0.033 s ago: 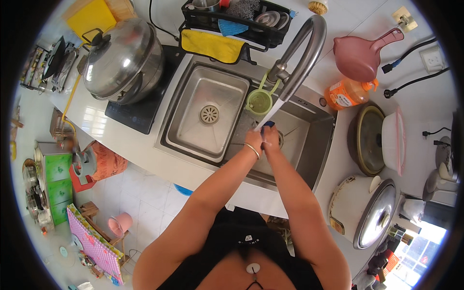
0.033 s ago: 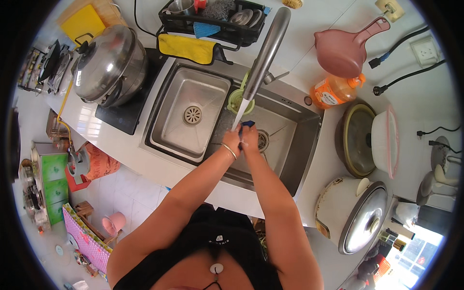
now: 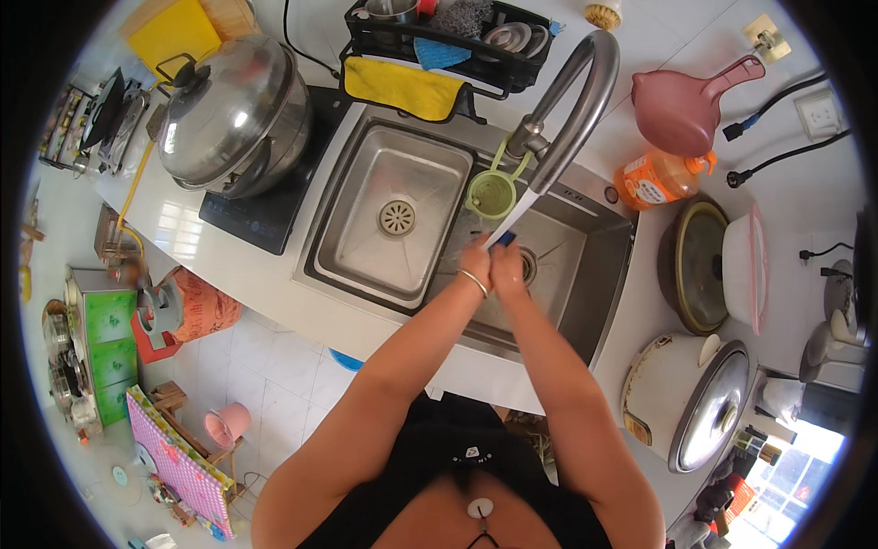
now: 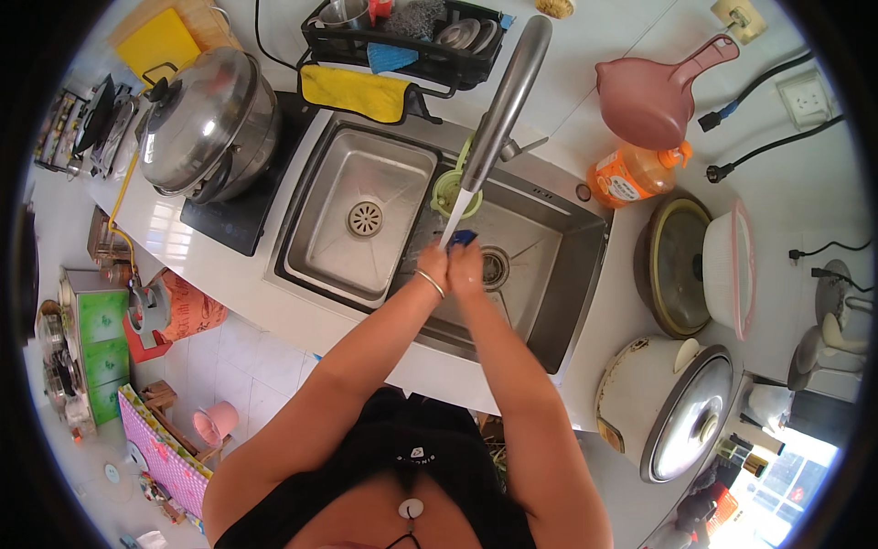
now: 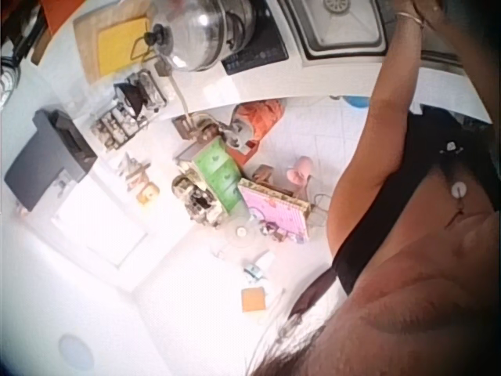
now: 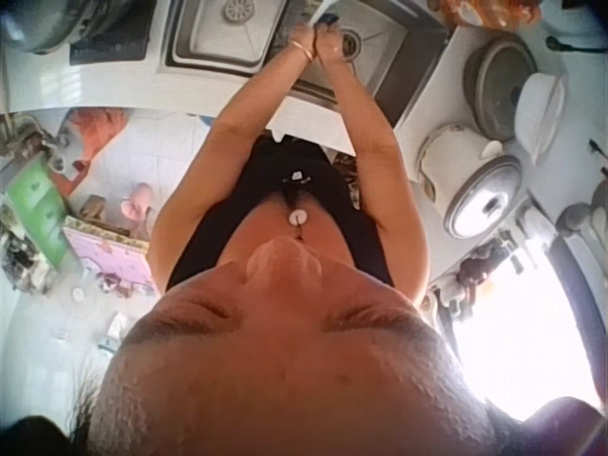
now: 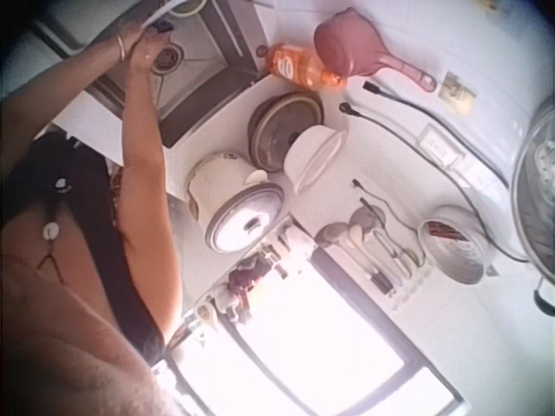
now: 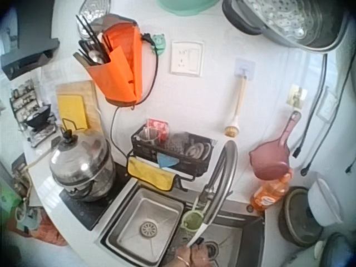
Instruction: The person wipes a table, a wooden cutting board, and the lid of a rice cooker using a cloth, moving bowls of peppers and other food items aside to clear the surfaces.
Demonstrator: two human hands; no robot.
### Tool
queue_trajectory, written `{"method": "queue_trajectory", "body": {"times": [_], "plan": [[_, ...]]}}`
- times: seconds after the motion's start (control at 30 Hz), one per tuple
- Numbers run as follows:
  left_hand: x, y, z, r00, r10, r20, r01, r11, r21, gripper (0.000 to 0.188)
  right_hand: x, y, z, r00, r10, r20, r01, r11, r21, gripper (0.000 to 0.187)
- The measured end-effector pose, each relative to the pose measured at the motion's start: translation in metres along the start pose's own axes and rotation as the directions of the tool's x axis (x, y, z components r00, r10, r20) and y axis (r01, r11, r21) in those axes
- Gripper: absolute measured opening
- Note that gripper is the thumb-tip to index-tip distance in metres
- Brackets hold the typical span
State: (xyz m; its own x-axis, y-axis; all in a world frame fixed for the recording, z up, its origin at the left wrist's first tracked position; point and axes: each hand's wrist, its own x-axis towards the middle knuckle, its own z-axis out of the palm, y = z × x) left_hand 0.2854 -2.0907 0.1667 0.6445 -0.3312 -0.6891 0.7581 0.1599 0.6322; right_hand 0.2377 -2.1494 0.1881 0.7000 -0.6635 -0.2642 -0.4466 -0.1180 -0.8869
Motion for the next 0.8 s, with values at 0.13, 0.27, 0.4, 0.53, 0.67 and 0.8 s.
{"method": "queue_trajectory", "body": {"times": [0.13, 0.27, 0.4, 0.53, 0.67, 0.8], "plan": [[0.021, -0.006, -0.031, 0.964, 0.246, 0.101, -0.229, 0.575, 0.785, 0.042, -0.049, 0.0, 0.039, 0.892, -0.45, -0.044, 0.449, 0.893, -0.029, 0.041], [-0.031, -0.013, 0.022, 0.989, -0.15, -0.014, 0.151, 0.978, 0.143, 0.034, 0.021, 0.067, -0.004, 0.952, 0.278, 0.128, -0.293, 0.949, 0.12, 0.036], [0.046, -0.038, -0.058, 0.981, 0.133, 0.143, -0.172, 0.935, 0.309, 0.033, -0.033, 0.012, 0.044, 0.996, 0.011, 0.083, -0.032, 0.967, 0.252, 0.039], [-0.01, -0.024, -0.005, 0.965, -0.264, 0.005, 0.262, 0.962, 0.073, 0.033, -0.008, 0.034, 0.02, 0.958, 0.285, 0.013, -0.281, 0.933, 0.226, 0.037], [-0.006, -0.008, -0.016, 0.976, -0.218, -0.011, 0.218, 0.972, 0.092, 0.034, -0.011, 0.014, 0.024, 0.976, 0.184, 0.117, -0.217, 0.874, 0.435, 0.032], [0.041, -0.033, -0.058, 0.993, -0.101, -0.066, 0.073, 0.94, -0.334, 0.028, -0.016, -0.04, 0.052, 0.932, 0.36, -0.031, -0.237, 0.673, 0.701, 0.017]]}}
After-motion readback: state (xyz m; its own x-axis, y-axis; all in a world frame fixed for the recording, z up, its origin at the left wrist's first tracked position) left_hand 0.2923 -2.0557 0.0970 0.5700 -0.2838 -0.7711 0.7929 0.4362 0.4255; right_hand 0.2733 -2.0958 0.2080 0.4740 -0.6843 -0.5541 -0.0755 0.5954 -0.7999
